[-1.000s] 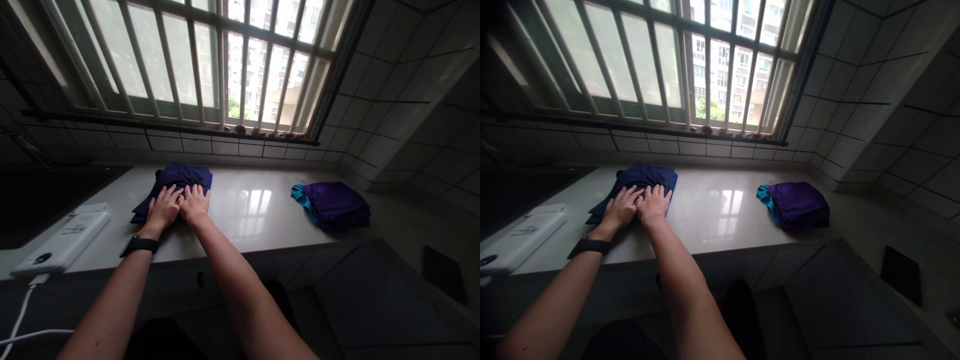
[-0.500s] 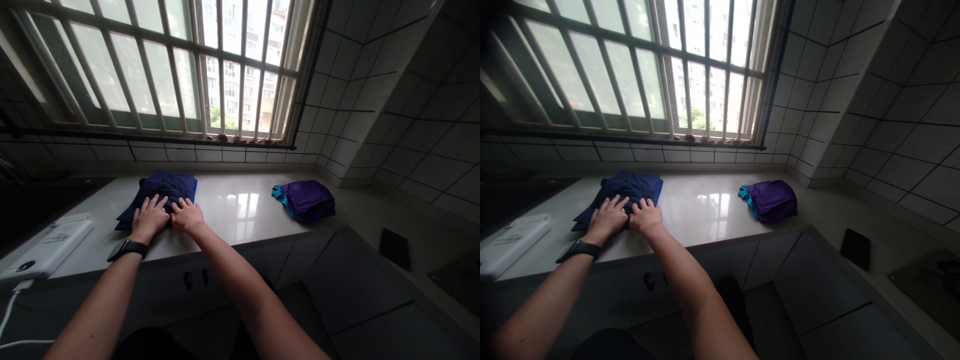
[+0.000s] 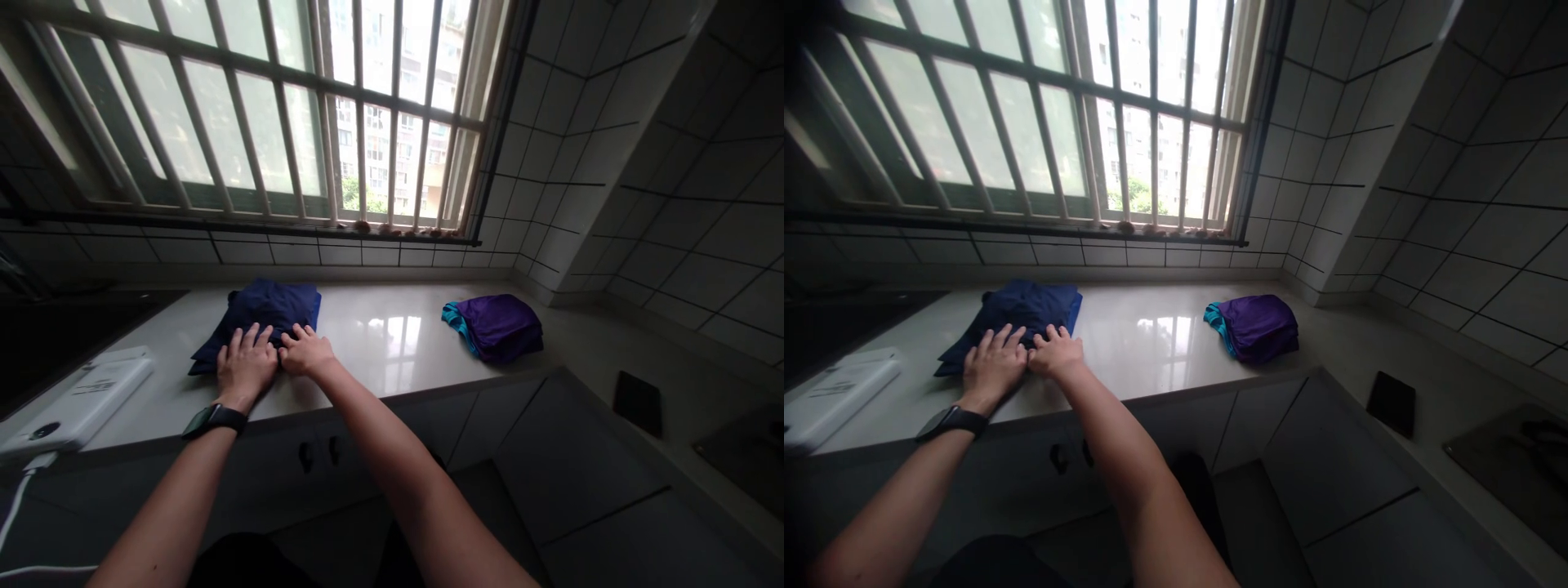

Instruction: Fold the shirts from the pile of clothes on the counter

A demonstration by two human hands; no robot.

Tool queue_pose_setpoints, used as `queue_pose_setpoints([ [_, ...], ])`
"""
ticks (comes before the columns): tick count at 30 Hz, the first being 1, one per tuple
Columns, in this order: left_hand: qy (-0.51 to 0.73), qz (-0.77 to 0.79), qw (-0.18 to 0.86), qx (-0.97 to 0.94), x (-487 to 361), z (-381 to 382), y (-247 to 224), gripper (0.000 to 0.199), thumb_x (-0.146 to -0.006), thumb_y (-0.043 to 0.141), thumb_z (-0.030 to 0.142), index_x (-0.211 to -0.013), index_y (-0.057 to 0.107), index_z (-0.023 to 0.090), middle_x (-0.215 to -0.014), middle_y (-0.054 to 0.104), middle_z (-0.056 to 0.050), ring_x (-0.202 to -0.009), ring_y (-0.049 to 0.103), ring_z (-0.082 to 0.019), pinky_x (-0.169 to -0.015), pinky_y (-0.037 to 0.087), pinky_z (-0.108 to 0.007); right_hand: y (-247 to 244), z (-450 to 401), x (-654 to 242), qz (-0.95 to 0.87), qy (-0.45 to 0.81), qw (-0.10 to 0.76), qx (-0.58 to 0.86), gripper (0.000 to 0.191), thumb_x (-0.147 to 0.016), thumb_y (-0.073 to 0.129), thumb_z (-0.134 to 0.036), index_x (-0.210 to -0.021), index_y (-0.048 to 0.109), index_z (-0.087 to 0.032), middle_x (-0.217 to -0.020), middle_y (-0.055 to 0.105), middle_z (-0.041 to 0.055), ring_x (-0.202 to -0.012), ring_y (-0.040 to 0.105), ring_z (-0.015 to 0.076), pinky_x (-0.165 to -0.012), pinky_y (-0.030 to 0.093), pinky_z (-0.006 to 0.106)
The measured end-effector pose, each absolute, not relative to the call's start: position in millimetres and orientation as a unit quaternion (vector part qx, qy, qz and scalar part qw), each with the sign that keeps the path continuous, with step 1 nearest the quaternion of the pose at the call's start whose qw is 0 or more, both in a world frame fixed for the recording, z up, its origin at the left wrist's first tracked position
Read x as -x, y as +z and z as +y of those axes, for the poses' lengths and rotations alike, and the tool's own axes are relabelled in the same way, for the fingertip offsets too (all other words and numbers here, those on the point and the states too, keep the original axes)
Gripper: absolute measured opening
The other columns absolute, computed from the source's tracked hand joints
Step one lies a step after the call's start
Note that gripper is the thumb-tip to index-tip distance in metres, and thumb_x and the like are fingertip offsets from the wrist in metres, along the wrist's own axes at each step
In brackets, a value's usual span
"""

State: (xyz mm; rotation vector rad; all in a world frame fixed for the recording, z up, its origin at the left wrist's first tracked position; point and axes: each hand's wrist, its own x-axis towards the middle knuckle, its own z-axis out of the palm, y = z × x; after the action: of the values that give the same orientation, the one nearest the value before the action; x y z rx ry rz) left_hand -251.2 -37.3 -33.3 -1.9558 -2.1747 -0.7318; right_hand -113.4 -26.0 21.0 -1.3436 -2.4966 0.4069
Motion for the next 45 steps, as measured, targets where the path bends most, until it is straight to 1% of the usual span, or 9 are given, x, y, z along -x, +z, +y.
queue_pose_setpoints([
  [4, -0.296, -0.702, 0.068, 0.644, 249.9, -39.7, -38.7, 0.063, -0.100, 0.035, 0.031, -0.160, 0.048, 0.019, -0.168, 0.041, -0.015, -0.158, 0.030, -0.038, -0.127, 0.026, -0.060, 51.2, -24.1, 59.1, -0.894, 0.167, 0.104, 0.403, 0.036, -0.107, 0.047, -0.028, -0.133, 0.071, -0.027, -0.149, 0.065, -0.0022, -0.141, 0.055, 0.0218, -0.117, 0.045, 0.033],
  [10, -0.320, -0.699, 0.074, 0.635, 245.4, -40.7, -42.6, 0.064, -0.098, 0.035, 0.028, -0.159, 0.048, 0.018, -0.168, 0.041, -0.013, -0.159, 0.029, -0.036, -0.128, 0.024, -0.060, 68.8, -57.0, -128.4, -0.657, 0.015, 0.061, 0.752, 0.046, -0.100, 0.062, -0.040, -0.142, 0.065, -0.022, -0.149, 0.060, 0.0141, -0.134, 0.061, 0.0275, -0.109, 0.050, 0.033],
  [14, -0.321, -0.700, 0.076, 0.633, 244.2, -40.4, -42.4, 0.063, -0.098, 0.036, 0.027, -0.159, 0.049, 0.017, -0.169, 0.041, -0.013, -0.158, 0.028, -0.036, -0.128, 0.022, -0.059, 54.0, -60.6, -215.4, -0.541, -0.046, 0.021, 0.839, 0.070, -0.083, 0.081, -0.026, -0.148, 0.057, -0.013, -0.149, 0.052, 0.0296, -0.140, 0.054, 0.0393, -0.108, 0.051, 0.045],
  [16, -0.321, -0.701, 0.075, 0.633, 244.5, -40.5, -42.6, 0.063, -0.098, 0.036, 0.026, -0.159, 0.049, 0.018, -0.169, 0.040, -0.013, -0.159, 0.028, -0.036, -0.128, 0.022, -0.058, 50.2, -54.9, -234.5, -0.540, -0.052, 0.034, 0.839, 0.061, -0.085, 0.075, -0.019, -0.144, 0.061, -0.013, -0.144, 0.057, 0.0294, -0.136, 0.059, 0.0385, -0.106, 0.053, 0.044],
  [20, -0.315, -0.703, 0.070, 0.634, 245.4, -41.2, -43.2, 0.064, -0.098, 0.037, 0.026, -0.161, 0.046, 0.022, -0.170, 0.040, -0.010, -0.160, 0.027, -0.034, -0.129, 0.021, -0.057, 77.5, -34.9, -256.6, -0.563, -0.089, 0.175, 0.803, 0.042, -0.089, 0.054, -0.006, -0.126, 0.072, -0.014, -0.127, 0.071, 0.0219, -0.119, 0.070, 0.0299, -0.103, 0.053, 0.036],
  [23, -0.309, -0.705, 0.075, 0.634, 245.9, -41.9, -43.5, 0.062, -0.100, 0.034, 0.028, -0.161, 0.046, 0.022, -0.170, 0.039, -0.009, -0.160, 0.026, -0.033, -0.129, 0.021, -0.055, 115.8, -21.5, -272.8, -0.510, -0.168, 0.310, 0.785, 0.046, -0.095, 0.041, -0.009, -0.133, 0.066, -0.010, -0.136, 0.064, 0.0254, -0.126, 0.065, 0.0277, -0.107, 0.050, 0.037],
  [35, -0.324, -0.696, 0.052, 0.639, 244.4, -44.2, -38.4, 0.066, -0.097, 0.036, 0.028, -0.161, 0.046, 0.017, -0.170, 0.038, -0.015, -0.160, 0.025, -0.038, -0.128, 0.022, -0.062, 148.7, -11.6, -252.4, -0.632, -0.014, 0.277, 0.724, 0.032, -0.090, 0.056, -0.010, -0.107, 0.083, -0.014, -0.117, 0.080, 0.0158, -0.112, 0.075, 0.0262, -0.101, 0.054, 0.034],
  [41, -0.319, -0.691, 0.078, 0.644, 250.4, -39.4, -47.6, 0.063, -0.101, 0.033, 0.032, -0.163, 0.043, 0.024, -0.170, 0.038, -0.010, -0.161, 0.025, -0.035, -0.129, 0.022, -0.058, 193.4, 8.0, -209.0, -0.632, -0.076, 0.556, 0.534, 0.040, -0.103, 0.047, -0.024, -0.132, 0.074, -0.016, -0.131, 0.074, 0.0132, -0.121, 0.070, 0.0238, -0.099, 0.059, 0.039],
  [45, -0.309, -0.700, 0.084, 0.639, 248.7, -40.4, -46.5, 0.063, -0.102, 0.033, 0.031, -0.163, 0.042, 0.023, -0.170, 0.039, -0.010, -0.160, 0.026, -0.034, -0.129, 0.023, -0.057, 200.4, 21.3, -173.7, -0.690, 0.029, 0.560, 0.458, 0.038, -0.102, 0.053, -0.035, -0.125, 0.076, -0.014, -0.111, 0.078, 0.0097, -0.100, 0.076, 0.0199, -0.090, 0.062, 0.041],
])
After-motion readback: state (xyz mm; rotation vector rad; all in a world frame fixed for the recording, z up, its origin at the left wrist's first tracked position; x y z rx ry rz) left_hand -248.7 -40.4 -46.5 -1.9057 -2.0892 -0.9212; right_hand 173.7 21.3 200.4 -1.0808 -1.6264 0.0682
